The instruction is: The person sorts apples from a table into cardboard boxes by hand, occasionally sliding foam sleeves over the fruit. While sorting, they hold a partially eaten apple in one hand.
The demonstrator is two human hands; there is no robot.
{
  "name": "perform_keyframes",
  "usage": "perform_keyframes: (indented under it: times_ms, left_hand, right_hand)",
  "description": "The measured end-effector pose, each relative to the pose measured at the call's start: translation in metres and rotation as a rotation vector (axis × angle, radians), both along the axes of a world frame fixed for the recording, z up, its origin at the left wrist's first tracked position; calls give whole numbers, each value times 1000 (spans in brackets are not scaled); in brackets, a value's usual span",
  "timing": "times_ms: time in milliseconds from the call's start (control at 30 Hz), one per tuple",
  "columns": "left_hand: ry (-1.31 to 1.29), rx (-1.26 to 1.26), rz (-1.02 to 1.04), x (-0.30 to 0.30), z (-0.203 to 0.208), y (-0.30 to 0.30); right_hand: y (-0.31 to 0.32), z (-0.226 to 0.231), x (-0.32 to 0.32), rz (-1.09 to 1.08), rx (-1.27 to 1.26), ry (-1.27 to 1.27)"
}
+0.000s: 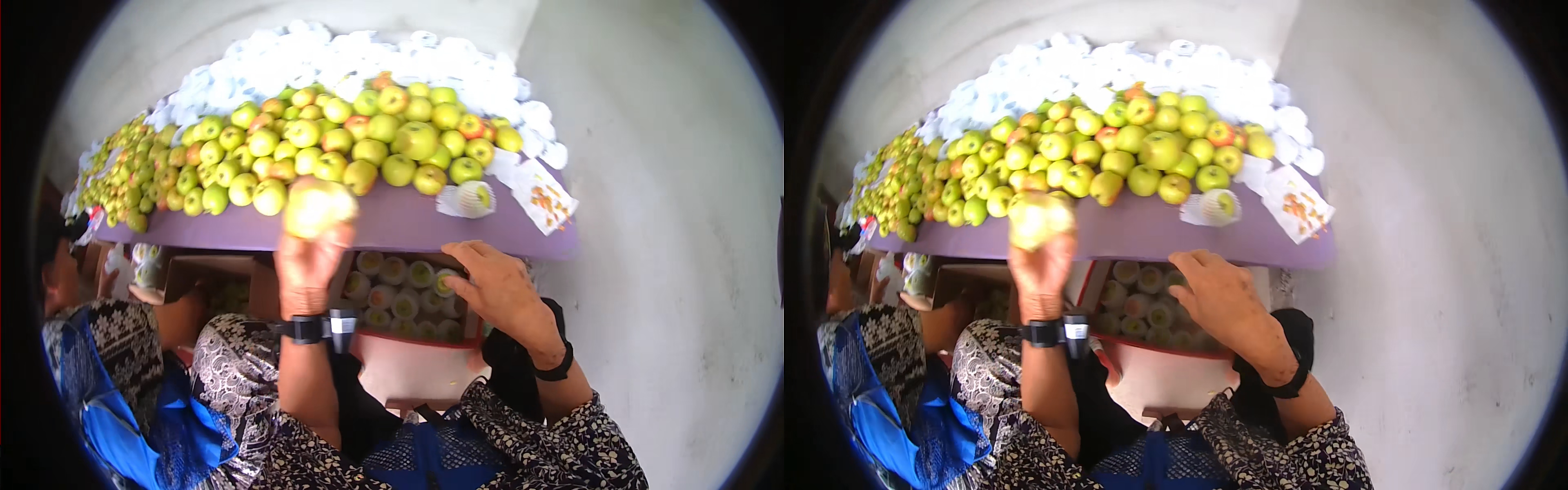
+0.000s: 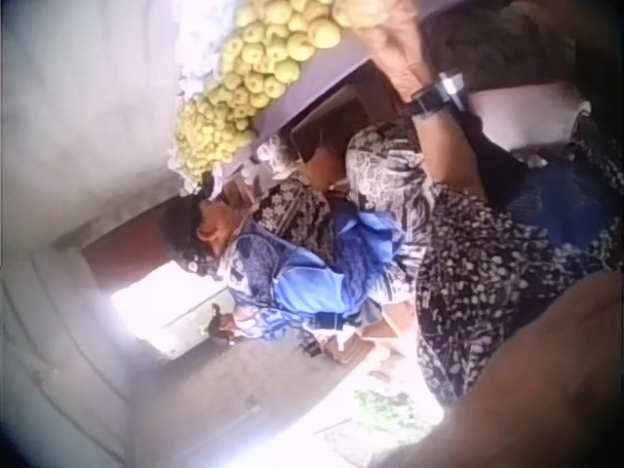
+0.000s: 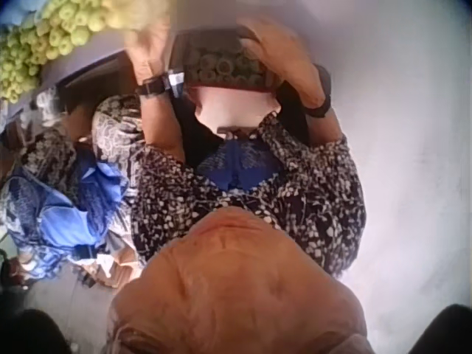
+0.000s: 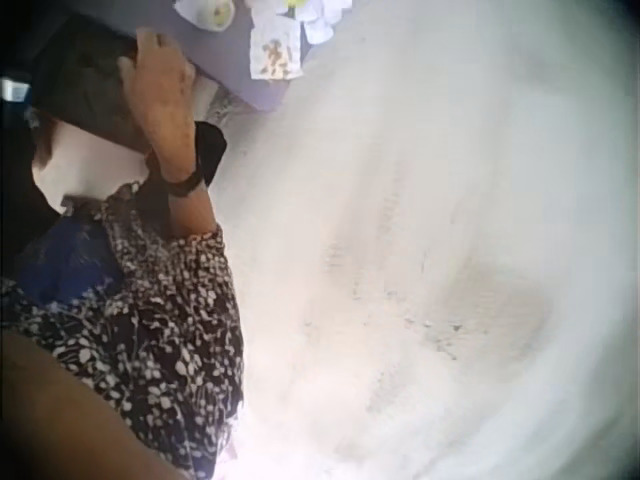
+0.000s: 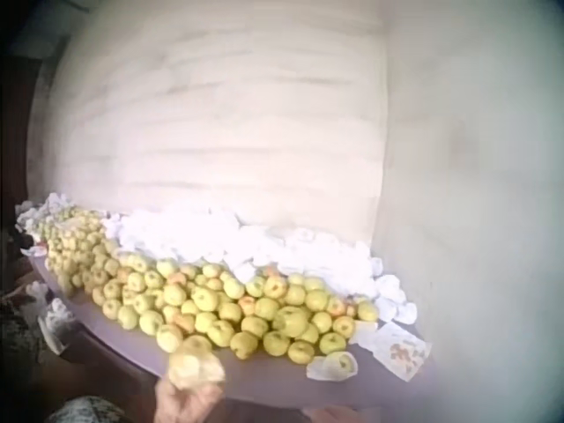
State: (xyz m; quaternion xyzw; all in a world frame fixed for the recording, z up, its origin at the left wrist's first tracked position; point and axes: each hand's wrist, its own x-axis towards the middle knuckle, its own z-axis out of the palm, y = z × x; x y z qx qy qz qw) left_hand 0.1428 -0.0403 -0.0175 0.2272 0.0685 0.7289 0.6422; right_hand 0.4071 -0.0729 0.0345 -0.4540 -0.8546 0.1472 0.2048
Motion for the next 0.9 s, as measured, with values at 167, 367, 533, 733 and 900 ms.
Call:
perform_keyframes:
  times_ms: [167, 367, 533, 733, 900]
  left_hand:
    - [165, 127, -214, 21, -15, 4]
    - [9, 101, -118, 14, -24, 22]
    - [-29, 93, 5, 5, -24, 28]
    - [-11, 101, 220, -15, -24, 38]
    - [-26, -35, 409, -24, -24, 40]
  right_hand:
    - [11, -9, -36, 110, -33, -53]
    - [48, -19, -57, 105, -17, -83]
    - [66, -34, -77, 115, 46, 35]
    - [83, -51, -85, 186, 74, 67]
    - [99, -53, -78, 133, 76, 3]
